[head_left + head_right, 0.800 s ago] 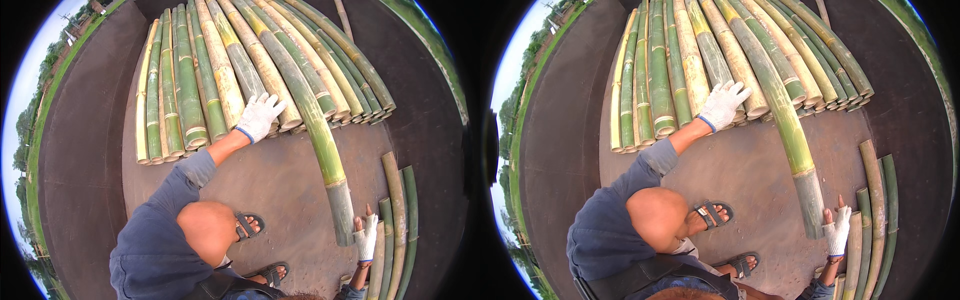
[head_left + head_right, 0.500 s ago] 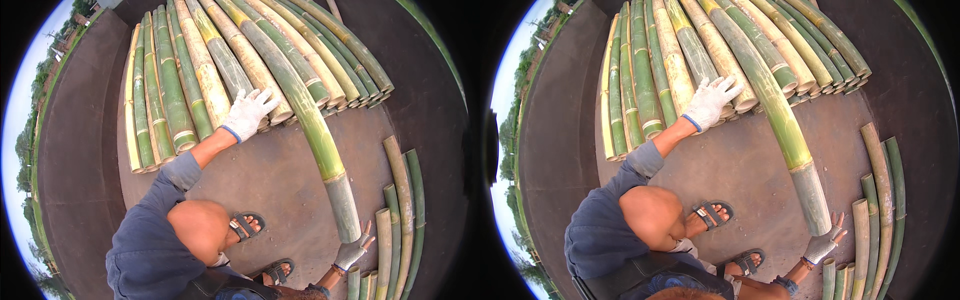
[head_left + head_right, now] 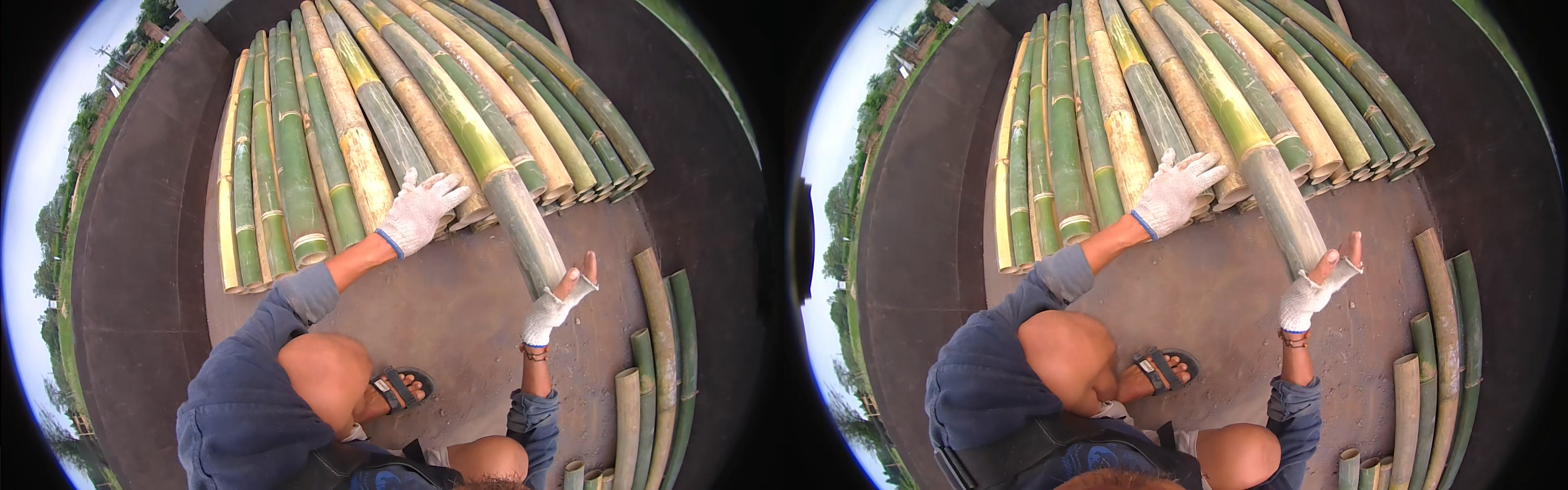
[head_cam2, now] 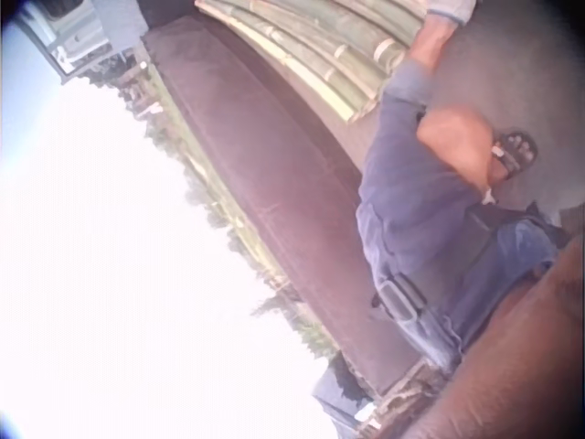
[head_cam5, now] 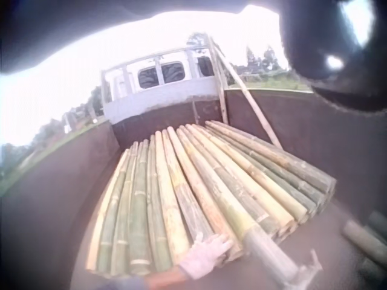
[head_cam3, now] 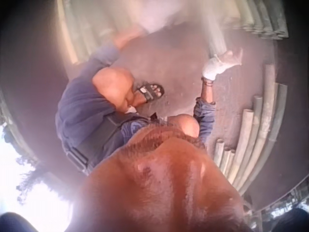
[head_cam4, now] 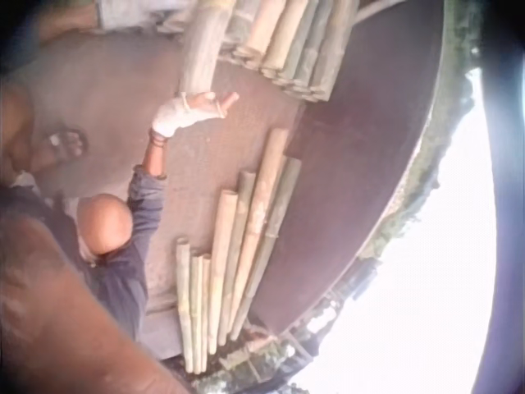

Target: The person repeatedly picks up bamboo poles from the ground and places them into a neat stack on the bed of a pickup truck. The person handles the poles one at a time, wearing gloves, and continues stacking until the truck bed is filled.

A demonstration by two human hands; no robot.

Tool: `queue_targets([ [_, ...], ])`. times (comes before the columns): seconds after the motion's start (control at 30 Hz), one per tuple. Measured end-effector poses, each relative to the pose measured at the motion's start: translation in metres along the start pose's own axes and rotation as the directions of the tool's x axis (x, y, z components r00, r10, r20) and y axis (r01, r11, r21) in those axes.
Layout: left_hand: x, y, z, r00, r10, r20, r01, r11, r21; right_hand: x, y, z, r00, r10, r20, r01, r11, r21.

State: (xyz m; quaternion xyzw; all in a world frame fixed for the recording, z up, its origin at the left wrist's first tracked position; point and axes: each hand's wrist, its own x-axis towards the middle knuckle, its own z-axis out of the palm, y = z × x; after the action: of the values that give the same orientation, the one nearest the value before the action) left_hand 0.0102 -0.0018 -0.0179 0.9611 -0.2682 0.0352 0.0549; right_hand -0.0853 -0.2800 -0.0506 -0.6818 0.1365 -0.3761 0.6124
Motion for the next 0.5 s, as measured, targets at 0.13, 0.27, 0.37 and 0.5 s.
queue_targets([
  [0.13, -0.008, -0.001, -0.003, 1.0, 0.026, -0.003, -0.026, 0.999, 0.033, 0.022, 0.011, 0.098, 0.976, -0.041, 0.216, 0.046, 0.999, -0.016],
  [0.27, -0.009, -0.003, -0.016, 0.999, 0.025, 0.037, -0.027, 0.998, 0.052, 0.045, 0.011, 0.121, 0.942, -0.136, 0.307, 0.216, 0.946, -0.242],
  [0.37, -0.008, -0.004, -0.018, 0.999, 0.028, 0.014, -0.028, 0.999, -0.045, 0.053, 0.009, 0.117, 0.916, -0.154, 0.372, 0.297, 0.881, -0.368],
  [0.5, -0.008, 0.004, -0.029, 0.999, -0.021, -0.044, 0.013, 0.985, -0.173, 0.054, 0.003, 0.119, 0.922, -0.127, 0.365, 0.28, 0.872, -0.402],
])
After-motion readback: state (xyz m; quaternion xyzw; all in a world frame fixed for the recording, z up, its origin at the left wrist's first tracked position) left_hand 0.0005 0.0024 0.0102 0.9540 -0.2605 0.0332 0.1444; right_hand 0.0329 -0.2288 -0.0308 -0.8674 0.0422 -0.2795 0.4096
